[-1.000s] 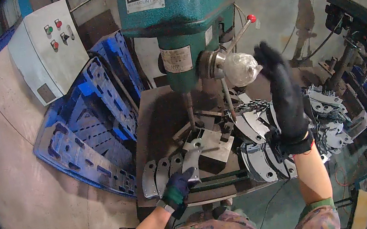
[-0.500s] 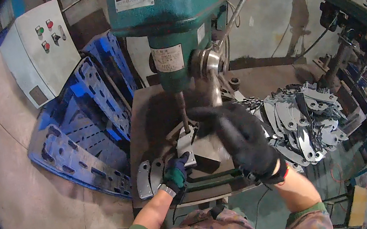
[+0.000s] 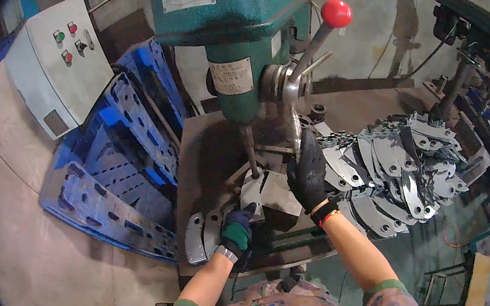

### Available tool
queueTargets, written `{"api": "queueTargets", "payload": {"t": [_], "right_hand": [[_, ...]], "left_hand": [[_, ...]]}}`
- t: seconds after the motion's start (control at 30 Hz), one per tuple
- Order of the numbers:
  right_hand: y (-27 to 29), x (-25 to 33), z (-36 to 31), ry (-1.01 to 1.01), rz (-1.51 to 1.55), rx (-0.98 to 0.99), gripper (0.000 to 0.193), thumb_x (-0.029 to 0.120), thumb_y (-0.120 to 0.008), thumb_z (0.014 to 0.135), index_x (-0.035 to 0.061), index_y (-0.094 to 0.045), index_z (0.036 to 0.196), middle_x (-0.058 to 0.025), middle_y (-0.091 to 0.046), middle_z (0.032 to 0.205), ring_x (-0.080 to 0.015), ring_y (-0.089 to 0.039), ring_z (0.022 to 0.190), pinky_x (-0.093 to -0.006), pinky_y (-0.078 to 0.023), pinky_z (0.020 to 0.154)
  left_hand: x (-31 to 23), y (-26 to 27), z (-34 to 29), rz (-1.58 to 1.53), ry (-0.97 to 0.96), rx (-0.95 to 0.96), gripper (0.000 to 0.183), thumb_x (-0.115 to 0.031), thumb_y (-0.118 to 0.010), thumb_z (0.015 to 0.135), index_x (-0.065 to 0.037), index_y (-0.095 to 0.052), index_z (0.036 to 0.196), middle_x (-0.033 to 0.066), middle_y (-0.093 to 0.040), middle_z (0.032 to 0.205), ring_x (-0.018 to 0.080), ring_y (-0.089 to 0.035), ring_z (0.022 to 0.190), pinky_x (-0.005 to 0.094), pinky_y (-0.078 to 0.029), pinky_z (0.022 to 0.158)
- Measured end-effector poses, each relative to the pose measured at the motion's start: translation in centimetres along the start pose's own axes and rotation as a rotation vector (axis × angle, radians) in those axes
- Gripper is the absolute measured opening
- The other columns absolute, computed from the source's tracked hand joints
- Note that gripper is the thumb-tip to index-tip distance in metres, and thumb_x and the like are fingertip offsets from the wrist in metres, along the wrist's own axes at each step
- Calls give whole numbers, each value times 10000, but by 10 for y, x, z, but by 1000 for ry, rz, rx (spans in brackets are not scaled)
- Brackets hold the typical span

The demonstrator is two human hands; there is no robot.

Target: Drill holes into metal bracket components using a vertical drill press.

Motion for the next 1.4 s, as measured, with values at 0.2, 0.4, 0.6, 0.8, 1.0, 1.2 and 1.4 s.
{"api": "queueTargets", "payload": {"t": [0.2, 0.4, 0.6, 0.8, 1.0, 1.2, 1.4], "right_hand": [[-53, -56, 2, -360, 275, 115, 737, 190, -718, 1006, 36, -398, 1652, -297, -641, 1436, -482, -658, 1292, -535, -543, 1054], [-76, -160, -12, -412, 130, 107, 485, 358, -812, 937, 77, -697, 1314, -234, -770, 954, -459, -753, 873, -569, -564, 754], [-92, -133, -2, -407, 137, 84, 381, 328, -811, 926, 87, -723, 1207, -219, -752, 855, -455, -743, 808, -564, -553, 709], [-78, -142, 8, -420, 125, 41, 290, 298, -795, 930, 95, -720, 1123, -206, -761, 859, -444, -759, 821, -540, -577, 722], [-82, -133, 22, -292, 188, -18, 254, 209, -753, 977, 43, -731, 1168, -197, -756, 885, -342, -750, 782, -467, -566, 697], [-118, -220, 55, -330, 204, 166, 533, 179, -777, 974, 78, -658, 1483, -201, -771, 1263, -386, -753, 1103, -500, -603, 953], [-114, -226, 128, -200, 33, 86, 375, 270, -841, 874, 75, -754, 1181, -258, -752, 1137, -502, -716, 1048, -579, -584, 868]], "left_hand": [[37, 8, -2, -370, 427, -77, 396, -429, -757, 1069, -46, -852, 1093, 146, -830, 996, 253, -757, 851, 411, -575, 802], [36, -20, 7, -376, 414, 1, 345, -354, -810, 1038, -53, -814, 1207, 91, -822, 1062, 203, -758, 838, 351, -590, 729], [71, 4, 18, -295, 376, -24, 403, -356, -795, 1044, -38, -777, 1292, 96, -814, 1072, 193, -753, 824, 364, -594, 701], [45, -4, 13, -357, 424, -99, 418, -392, -791, 1041, -14, -803, 1220, 88, -821, 987, 192, -736, 750, 364, -586, 662], [26, 15, 7, -66, 422, -106, 511, -469, -818, 1002, 24, -803, 1137, 110, -814, 937, 226, -728, 709, 404, -551, 620], [3, 2, 5, -92, 333, -76, 476, -464, -752, 1055, -5, -805, 1165, 104, -805, 906, 201, -717, 700, 384, -543, 607], [23, 16, 9, -34, 346, -134, 455, -445, -732, 1062, -5, -787, 1167, 88, -789, 934, 203, -738, 774, 354, -545, 648]]}}
Point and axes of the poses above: each hand's wrist, its own z-axis towards the middle knuckle, its own y-axis out of the back of the hand, x = y × z, the point moved 10 cm from there along z, towards the middle knuckle
